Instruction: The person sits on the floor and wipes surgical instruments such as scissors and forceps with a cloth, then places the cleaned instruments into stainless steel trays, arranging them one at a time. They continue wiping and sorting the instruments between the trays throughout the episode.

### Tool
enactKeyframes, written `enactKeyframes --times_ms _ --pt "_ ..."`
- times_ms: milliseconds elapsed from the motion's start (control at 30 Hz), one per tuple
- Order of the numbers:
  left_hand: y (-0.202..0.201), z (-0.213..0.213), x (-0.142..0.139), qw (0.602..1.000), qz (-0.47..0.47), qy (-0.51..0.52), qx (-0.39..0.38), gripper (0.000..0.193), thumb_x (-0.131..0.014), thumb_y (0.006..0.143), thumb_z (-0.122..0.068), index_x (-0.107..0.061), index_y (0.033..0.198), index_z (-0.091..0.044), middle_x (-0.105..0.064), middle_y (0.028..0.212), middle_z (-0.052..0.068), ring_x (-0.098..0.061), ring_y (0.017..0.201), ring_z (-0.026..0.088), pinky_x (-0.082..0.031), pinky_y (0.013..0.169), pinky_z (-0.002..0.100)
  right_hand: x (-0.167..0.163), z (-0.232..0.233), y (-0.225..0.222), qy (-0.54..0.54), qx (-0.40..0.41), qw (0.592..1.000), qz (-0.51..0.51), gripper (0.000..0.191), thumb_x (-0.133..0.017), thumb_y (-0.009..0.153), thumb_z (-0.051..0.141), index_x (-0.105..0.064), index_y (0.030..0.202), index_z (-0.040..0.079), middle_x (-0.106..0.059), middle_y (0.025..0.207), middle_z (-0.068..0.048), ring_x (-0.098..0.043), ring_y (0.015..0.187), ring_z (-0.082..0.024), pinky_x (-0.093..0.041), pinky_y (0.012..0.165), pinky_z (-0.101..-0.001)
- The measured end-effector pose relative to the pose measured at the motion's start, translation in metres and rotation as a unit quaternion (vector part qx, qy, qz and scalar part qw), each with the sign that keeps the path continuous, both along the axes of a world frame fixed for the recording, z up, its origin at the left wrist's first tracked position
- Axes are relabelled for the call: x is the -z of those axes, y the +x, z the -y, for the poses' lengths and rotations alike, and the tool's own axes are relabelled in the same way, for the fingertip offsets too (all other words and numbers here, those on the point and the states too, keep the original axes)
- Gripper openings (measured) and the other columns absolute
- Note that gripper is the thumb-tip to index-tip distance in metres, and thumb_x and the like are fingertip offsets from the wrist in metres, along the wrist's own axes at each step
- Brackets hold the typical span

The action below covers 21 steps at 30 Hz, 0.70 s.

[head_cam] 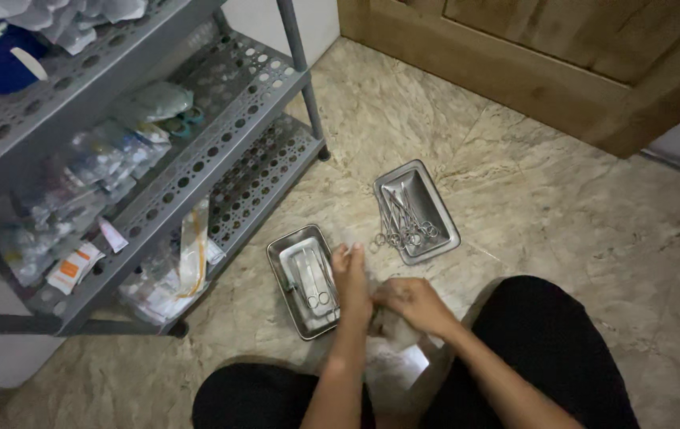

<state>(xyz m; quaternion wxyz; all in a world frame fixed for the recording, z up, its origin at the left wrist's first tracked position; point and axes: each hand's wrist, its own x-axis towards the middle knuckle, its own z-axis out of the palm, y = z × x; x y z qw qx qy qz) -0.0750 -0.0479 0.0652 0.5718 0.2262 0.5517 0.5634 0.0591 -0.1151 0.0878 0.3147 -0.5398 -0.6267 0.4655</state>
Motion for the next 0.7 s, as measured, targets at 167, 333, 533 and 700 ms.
enactKeyframes --times_ms 167,333,533,700 --pt "0.030 -0.020 0.005 0.989 -0.060 0.066 0.118 0.053 -0.072 0.093 -0.029 -0.054 0.136 -0.005 -0.070 0.103 0.010 -0.062 0.088 0.016 -0.051 0.077 0.031 0.039 -0.030 0.054 -0.006 0.147 0.987 0.060 0.029 -0.070 0.086 0.033 -0.081 0.098 0.010 -0.076 0.083 -0.010 -0.073 0.076 -0.022 -0.057 0.072 -0.0368" --pt "0.035 -0.028 0.015 0.953 -0.215 0.140 0.164 0.039 -0.073 0.094 -0.025 -0.062 0.128 -0.008 -0.076 0.101 0.010 -0.071 0.091 0.017 -0.056 0.083 0.030 0.043 -0.066 0.083 -0.062 0.175 0.950 0.250 0.041 -0.069 0.088 0.050 -0.080 0.105 0.015 -0.076 0.080 -0.012 -0.072 0.082 -0.031 -0.054 0.073 -0.0430" --pt "0.027 -0.023 0.017 0.887 -0.381 0.068 0.251 0.032 -0.069 0.092 -0.025 -0.067 0.121 -0.011 -0.076 0.107 0.011 -0.074 0.093 0.024 -0.056 0.084 0.037 0.046 -0.087 0.080 -0.156 0.164 0.920 0.322 0.041 -0.065 0.092 0.054 -0.080 0.106 0.019 -0.078 0.084 -0.013 -0.076 0.084 -0.032 -0.056 0.078 -0.0460" --pt "0.019 -0.007 0.010 0.771 -0.547 0.118 0.304 0.040 -0.067 0.088 -0.015 -0.067 0.128 -0.014 -0.067 0.128 0.011 -0.059 0.115 0.040 -0.048 0.097 0.051 0.049 -0.091 0.072 -0.085 0.206 0.916 0.334 0.041 -0.069 0.085 0.052 -0.077 0.112 0.023 -0.076 0.098 -0.016 -0.072 0.092 -0.038 -0.057 0.080 -0.0496"
